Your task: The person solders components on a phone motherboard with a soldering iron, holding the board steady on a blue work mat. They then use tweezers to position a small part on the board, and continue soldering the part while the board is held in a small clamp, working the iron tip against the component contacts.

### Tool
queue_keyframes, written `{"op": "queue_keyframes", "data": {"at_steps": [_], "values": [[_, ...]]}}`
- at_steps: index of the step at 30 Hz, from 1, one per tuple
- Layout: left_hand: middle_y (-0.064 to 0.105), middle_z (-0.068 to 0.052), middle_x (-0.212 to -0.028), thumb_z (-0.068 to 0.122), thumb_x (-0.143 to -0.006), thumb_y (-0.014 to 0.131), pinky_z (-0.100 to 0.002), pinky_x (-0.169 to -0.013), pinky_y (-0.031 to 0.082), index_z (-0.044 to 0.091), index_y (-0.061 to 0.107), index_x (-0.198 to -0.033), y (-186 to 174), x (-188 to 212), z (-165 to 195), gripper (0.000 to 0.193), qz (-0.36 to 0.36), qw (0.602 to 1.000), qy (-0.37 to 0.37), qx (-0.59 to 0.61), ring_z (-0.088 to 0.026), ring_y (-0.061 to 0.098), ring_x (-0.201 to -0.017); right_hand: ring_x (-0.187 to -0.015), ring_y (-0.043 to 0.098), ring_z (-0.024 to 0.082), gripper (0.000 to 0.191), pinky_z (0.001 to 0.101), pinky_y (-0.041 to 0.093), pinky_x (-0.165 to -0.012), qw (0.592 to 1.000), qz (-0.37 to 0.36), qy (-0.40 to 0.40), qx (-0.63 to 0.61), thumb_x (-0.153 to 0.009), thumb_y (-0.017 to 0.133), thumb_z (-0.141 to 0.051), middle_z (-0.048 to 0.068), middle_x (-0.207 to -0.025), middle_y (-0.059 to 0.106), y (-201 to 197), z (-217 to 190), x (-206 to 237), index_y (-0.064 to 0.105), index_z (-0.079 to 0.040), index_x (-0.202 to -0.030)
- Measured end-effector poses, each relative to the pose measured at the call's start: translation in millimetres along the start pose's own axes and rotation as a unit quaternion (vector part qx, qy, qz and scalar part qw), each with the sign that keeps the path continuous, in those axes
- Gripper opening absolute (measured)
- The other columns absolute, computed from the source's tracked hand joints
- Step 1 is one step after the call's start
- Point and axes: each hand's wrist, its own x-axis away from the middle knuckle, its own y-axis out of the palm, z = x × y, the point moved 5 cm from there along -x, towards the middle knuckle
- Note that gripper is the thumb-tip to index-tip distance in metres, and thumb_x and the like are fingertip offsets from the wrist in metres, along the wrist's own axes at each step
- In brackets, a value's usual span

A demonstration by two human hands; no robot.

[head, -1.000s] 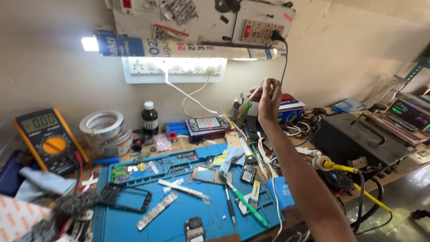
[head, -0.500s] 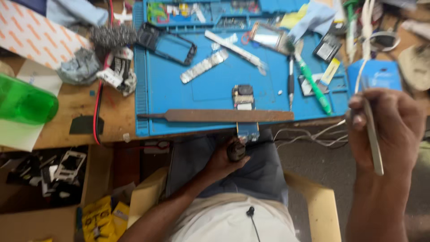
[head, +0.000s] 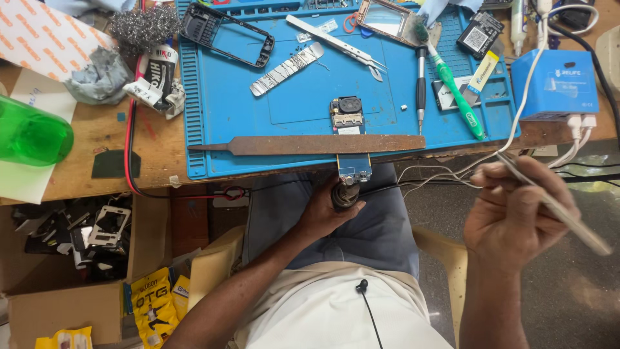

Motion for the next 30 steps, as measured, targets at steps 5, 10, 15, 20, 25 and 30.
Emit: {"op": "queue_keyframes", "data": {"at_steps": [5, 10, 15, 20, 25, 30], "values": [[0.067, -0.004, -0.107, 0.016, -0.090, 0.083, -0.031, -0.086, 0.053, 0.006, 0.059, -0.128, 1.4, -0.9, 4.6, 0.046, -0.009, 1.000, -0.005, -0.004, -0.012, 0.063, -0.096, -0.089, 0.074, 0.016, 0.028, 0.0285, 0.067, -0.077, 1.000, -0.010, 0.025, -0.004, -0.111, 0.065, -0.016, 0.011, -0.105, 0.066, 34.9, -4.4, -6.5, 0.069, 0.008, -0.125], [0.069, -0.003, -0.102, 0.016, -0.089, 0.084, -0.030, -0.083, 0.054, 0.007, 0.060, -0.128, 3.0, -1.6, 1.1, 0.047, -0.005, 1.000, -0.012, -0.020, -0.012, 0.063, -0.090, -0.094, 0.073, 0.016, 0.024, 0.0263, 0.066, -0.081, 0.997, -0.063, 0.018, 0.046, -0.111, 0.069, -0.011, 0.014, -0.111, 0.068, 49.6, -2.0, -14.1, 0.068, 0.007, -0.126], [0.069, -0.004, -0.107, 0.015, -0.089, 0.083, -0.031, -0.087, 0.054, 0.007, 0.059, -0.131, 4.0, -3.4, 2.7, 0.049, 0.000, 1.000, 0.004, -0.013, -0.013, 0.064, -0.095, -0.095, 0.076, 0.020, 0.021, 0.0287, 0.067, -0.085, 0.986, -0.048, 0.111, 0.112, -0.104, 0.077, -0.003, 0.017, -0.105, 0.073, 42.6, 12.0, -24.9, 0.066, 0.005, -0.120], [0.070, -0.004, -0.107, 0.017, -0.089, 0.084, -0.032, -0.088, 0.055, 0.008, 0.060, -0.130, 2.0, -5.5, 4.4, 0.048, -0.002, 1.000, 0.005, -0.022, -0.014, 0.066, -0.096, -0.092, 0.075, 0.021, 0.017, 0.0284, 0.066, -0.082, 0.987, -0.032, 0.117, 0.107, -0.104, 0.080, -0.002, 0.016, -0.102, 0.073, 39.8, 13.7, -36.3, 0.071, 0.006, -0.116], [0.070, -0.006, -0.107, 0.018, -0.087, 0.084, -0.034, -0.088, 0.056, 0.007, 0.059, -0.129, -0.1, -8.6, 7.5, 0.050, 0.002, 0.999, 0.002, -0.045, -0.016, 0.068, -0.097, -0.106, 0.074, 0.021, 0.021, 0.0304, 0.066, -0.090, 0.984, -0.050, 0.111, 0.131, -0.100, 0.079, -0.005, 0.016, -0.113, 0.072, 43.1, 16.2, -44.7, 0.069, 0.004, -0.116], [0.071, -0.007, -0.108, 0.016, -0.085, 0.084, -0.035, -0.089, 0.055, 0.006, 0.059, -0.128, -3.3, -13.6, 14.8, 0.051, 0.012, 0.999, 0.020, -0.042, -0.018, 0.068, -0.098, -0.104, 0.076, 0.025, 0.015, 0.0346, 0.067, -0.090, 0.987, -0.053, 0.121, 0.092, -0.102, 0.076, -0.003, 0.021, -0.110, 0.075, 46.4, 19.7, -56.0, 0.071, 0.006, -0.113]]}}
